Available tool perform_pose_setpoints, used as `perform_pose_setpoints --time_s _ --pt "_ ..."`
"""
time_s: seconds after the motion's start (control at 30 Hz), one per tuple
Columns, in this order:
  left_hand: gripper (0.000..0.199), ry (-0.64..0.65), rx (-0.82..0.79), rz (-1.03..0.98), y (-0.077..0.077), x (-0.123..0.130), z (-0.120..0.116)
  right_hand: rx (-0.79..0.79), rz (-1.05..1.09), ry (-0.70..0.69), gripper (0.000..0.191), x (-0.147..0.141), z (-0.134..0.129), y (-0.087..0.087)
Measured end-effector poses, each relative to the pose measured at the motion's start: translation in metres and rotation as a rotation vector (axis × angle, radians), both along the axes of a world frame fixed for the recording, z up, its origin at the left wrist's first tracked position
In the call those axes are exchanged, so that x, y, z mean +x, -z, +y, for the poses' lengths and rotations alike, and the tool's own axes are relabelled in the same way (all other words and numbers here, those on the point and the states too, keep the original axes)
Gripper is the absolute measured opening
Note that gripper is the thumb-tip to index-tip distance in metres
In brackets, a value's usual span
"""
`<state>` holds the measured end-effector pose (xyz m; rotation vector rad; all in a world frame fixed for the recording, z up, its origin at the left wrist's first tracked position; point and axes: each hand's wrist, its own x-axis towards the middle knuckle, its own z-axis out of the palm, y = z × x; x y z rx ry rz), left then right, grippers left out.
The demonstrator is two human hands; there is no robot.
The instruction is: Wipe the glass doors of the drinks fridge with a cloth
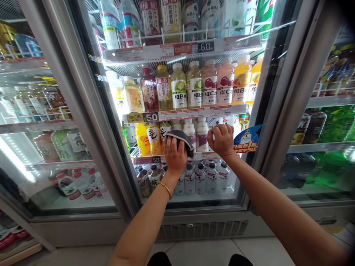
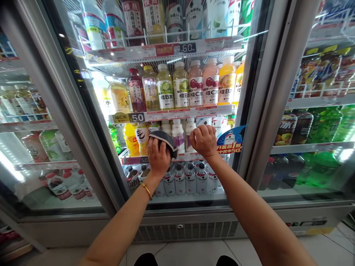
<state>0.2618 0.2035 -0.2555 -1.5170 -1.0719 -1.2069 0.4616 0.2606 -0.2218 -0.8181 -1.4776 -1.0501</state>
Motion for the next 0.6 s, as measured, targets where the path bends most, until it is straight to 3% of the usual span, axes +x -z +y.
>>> perform_pose_setpoints --time_s 0.07,0.13,0.3,0.47,0.53,0.6 --pt "0.027 0.030 -0.023 0.096 0.010 0.012 0.003 -0.017 -0.007 0.003 0.015 0.000 0.000 0.000" --pt "0.028 0.091 -0.053 0.193 0.008 0.025 0.006 -0.029 -0.016 -0.007 0.015 0.001 0.000 0.000" --pt "0.031 0.174 -0.083 0.301 -0.028 0.045 0.012 -0.016 -0.001 -0.007 0.016 0.003 0.000 -0.003" --pt "0.032 0.105 -0.081 0.185 -0.063 0.015 0.006 0.031 -0.013 0.003 0.017 0.002 -0.004 -0.006" --pt "0.033 0.070 -0.083 0.101 -0.064 -0.005 0.002 0.005 0.023 -0.012 0.018 -0.003 -0.009 -0.007" --pt "0.033 0.036 -0.072 0.038 -0.054 -0.024 -0.003 -0.056 0.042 -0.049 0.019 -0.011 -0.017 -0.009"
